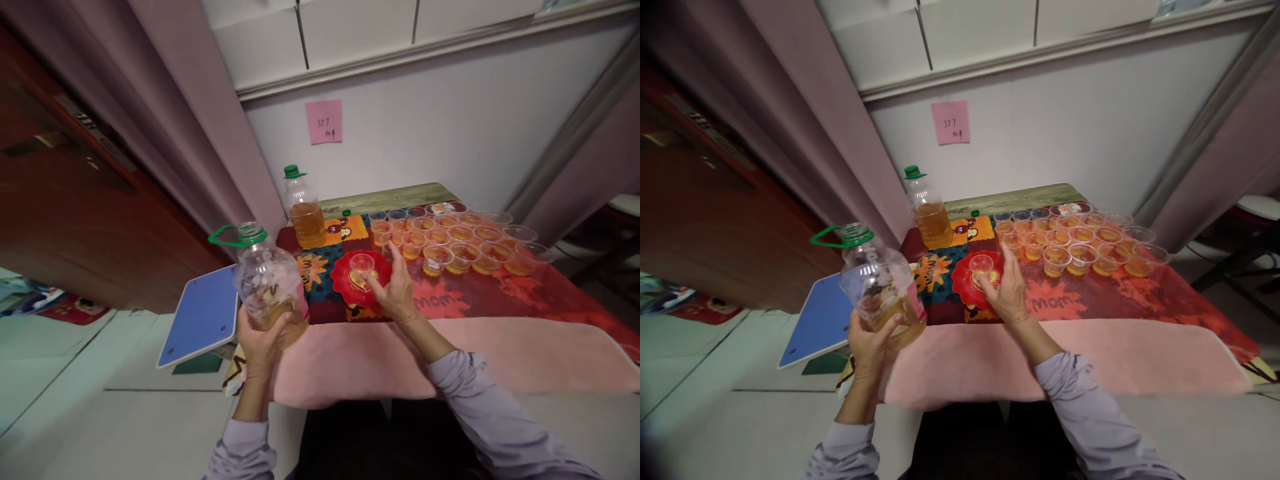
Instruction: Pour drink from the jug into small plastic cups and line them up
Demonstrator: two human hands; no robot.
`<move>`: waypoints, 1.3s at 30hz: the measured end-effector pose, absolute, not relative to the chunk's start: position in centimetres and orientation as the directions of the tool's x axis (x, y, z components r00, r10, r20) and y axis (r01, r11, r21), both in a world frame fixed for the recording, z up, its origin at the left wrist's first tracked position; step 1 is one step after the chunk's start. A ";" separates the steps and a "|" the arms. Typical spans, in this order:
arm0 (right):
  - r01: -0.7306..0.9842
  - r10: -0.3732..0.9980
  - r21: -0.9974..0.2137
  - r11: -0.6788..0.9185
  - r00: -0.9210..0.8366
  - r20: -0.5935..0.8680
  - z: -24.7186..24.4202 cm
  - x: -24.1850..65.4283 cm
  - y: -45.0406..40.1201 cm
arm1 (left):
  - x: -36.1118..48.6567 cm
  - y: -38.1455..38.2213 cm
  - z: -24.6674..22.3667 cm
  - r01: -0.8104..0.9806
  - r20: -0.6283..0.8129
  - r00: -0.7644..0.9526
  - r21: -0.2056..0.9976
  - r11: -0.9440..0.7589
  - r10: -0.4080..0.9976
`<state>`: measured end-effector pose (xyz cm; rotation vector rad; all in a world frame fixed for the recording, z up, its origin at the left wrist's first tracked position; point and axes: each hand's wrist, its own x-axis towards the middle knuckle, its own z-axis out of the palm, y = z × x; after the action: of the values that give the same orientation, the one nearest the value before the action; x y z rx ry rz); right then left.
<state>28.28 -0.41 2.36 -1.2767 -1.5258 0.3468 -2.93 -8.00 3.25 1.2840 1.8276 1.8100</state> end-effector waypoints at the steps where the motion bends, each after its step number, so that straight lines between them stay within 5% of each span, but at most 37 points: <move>1: 0.449 0.849 -0.796 0.406 0.136 0.510 2.8 27.3 -1.1 | -2.8 -8.1 4.1 0.441 0.405 -0.558 0.884 -0.155 0.724; 5: -0.039 0.918 -0.926 0.374 -0.125 0.376 2.8 21.9 -3.6 | -2.6 -8.6 6.9 0.622 0.460 -0.445 0.776 -0.105 0.768; 11: -0.470 0.889 -0.883 -0.010 -0.408 0.207 0.1 17.8 -4.5 | -3.6 -9.6 9.2 0.788 0.491 -0.257 0.605 -0.114 0.833; 17: -0.503 0.899 -0.848 -0.169 -0.432 0.077 -0.2 18.7 -5.0 | -4.1 -10.2 10.3 0.865 0.507 -0.165 0.487 -0.123 0.846; 24: -0.553 0.929 -0.806 -0.211 -0.370 0.010 -0.2 18.2 -5.2 | -5.1 -9.9 12.2 0.965 0.513 0.064 0.188 -0.185 0.856; 28: -0.568 0.929 -0.790 -0.231 -0.370 -0.005 -0.4 18.1 -4.8 | -4.9 -9.3 13.8 0.966 0.492 0.103 0.156 -0.204 0.864; 39: -0.655 0.951 -0.713 -0.251 -0.303 -0.056 0.6 18.3 -4.1 | 0.9 -7.9 19.4 0.985 0.079 0.003 -0.173 0.011 0.997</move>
<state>18.33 -4.13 0.56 -0.5933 -0.7076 1.7876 0.94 -7.92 19.37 2.3422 2.3511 -0.1125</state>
